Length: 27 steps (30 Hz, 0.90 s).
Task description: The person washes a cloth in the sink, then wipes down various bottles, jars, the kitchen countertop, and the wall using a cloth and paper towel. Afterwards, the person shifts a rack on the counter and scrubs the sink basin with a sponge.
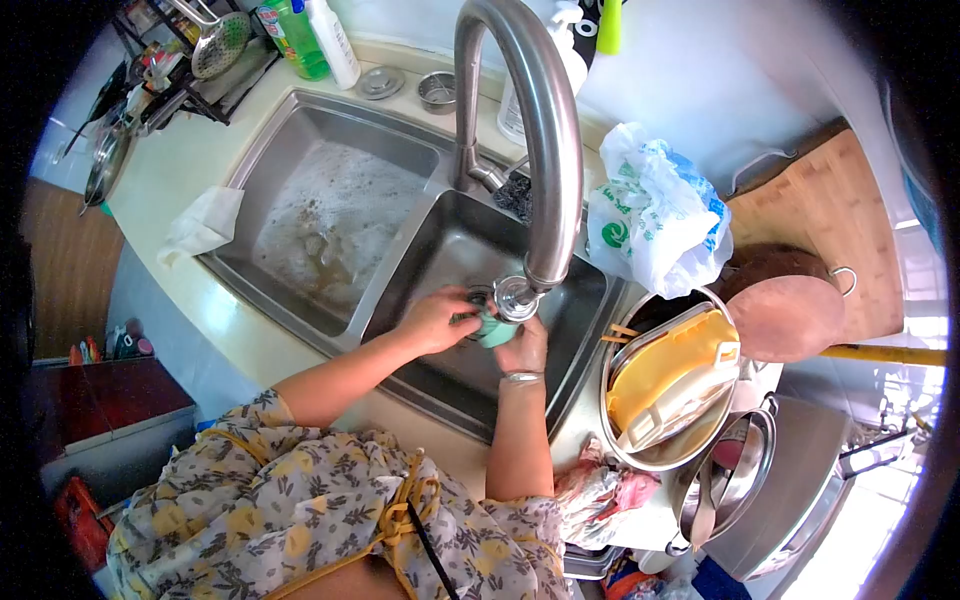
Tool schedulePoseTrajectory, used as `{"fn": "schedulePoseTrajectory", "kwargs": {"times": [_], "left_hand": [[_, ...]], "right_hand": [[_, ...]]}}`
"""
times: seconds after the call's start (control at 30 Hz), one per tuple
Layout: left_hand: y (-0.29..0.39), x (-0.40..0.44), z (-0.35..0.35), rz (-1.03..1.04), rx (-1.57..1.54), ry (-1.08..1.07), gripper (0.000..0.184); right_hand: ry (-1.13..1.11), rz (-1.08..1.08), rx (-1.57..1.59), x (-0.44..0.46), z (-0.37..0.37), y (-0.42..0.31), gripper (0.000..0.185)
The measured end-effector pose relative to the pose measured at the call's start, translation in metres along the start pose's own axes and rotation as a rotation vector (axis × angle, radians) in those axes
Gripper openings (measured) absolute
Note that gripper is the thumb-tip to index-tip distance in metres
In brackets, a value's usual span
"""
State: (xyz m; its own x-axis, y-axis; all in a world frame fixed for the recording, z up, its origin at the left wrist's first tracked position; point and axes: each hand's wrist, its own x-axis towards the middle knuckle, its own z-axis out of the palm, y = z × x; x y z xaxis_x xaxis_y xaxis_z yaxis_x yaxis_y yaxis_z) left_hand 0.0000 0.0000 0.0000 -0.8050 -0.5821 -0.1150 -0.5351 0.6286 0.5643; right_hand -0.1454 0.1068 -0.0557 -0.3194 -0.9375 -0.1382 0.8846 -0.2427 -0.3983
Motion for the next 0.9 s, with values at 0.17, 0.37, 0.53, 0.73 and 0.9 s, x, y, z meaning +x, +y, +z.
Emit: {"fn": "schedulePoseTrajectory", "kwargs": {"times": [0.17, 0.37, 0.53, 0.73, 0.9], "left_hand": [[-0.021, 0.0, 0.008, -0.326, -0.958, -0.324, 0.037], [-0.011, -0.007, -0.02, -0.27, -0.94, -0.25, 0.026], [-0.003, -0.004, -0.021, -0.097, -0.996, -0.032, 0.018], [0.007, -0.008, -0.029, -0.2, -1.106, -0.096, 0.016], [0.009, -0.013, -0.038, -0.181, -1.354, 0.067, 0.018]], "right_hand": [[0.273, 0.005, -0.122, 0.003, 0.044, 0.018, 0.035], [0.434, 0.066, -0.515, -0.011, 0.034, -0.005, 0.028], [0.276, 0.194, -0.538, -0.012, 0.03, -0.01, 0.031], [0.265, -0.101, -1.213, -0.014, 0.048, -0.005, 0.029], [0.647, 0.0, -1.025, -0.005, -0.001, -0.013, 0.035]]}}
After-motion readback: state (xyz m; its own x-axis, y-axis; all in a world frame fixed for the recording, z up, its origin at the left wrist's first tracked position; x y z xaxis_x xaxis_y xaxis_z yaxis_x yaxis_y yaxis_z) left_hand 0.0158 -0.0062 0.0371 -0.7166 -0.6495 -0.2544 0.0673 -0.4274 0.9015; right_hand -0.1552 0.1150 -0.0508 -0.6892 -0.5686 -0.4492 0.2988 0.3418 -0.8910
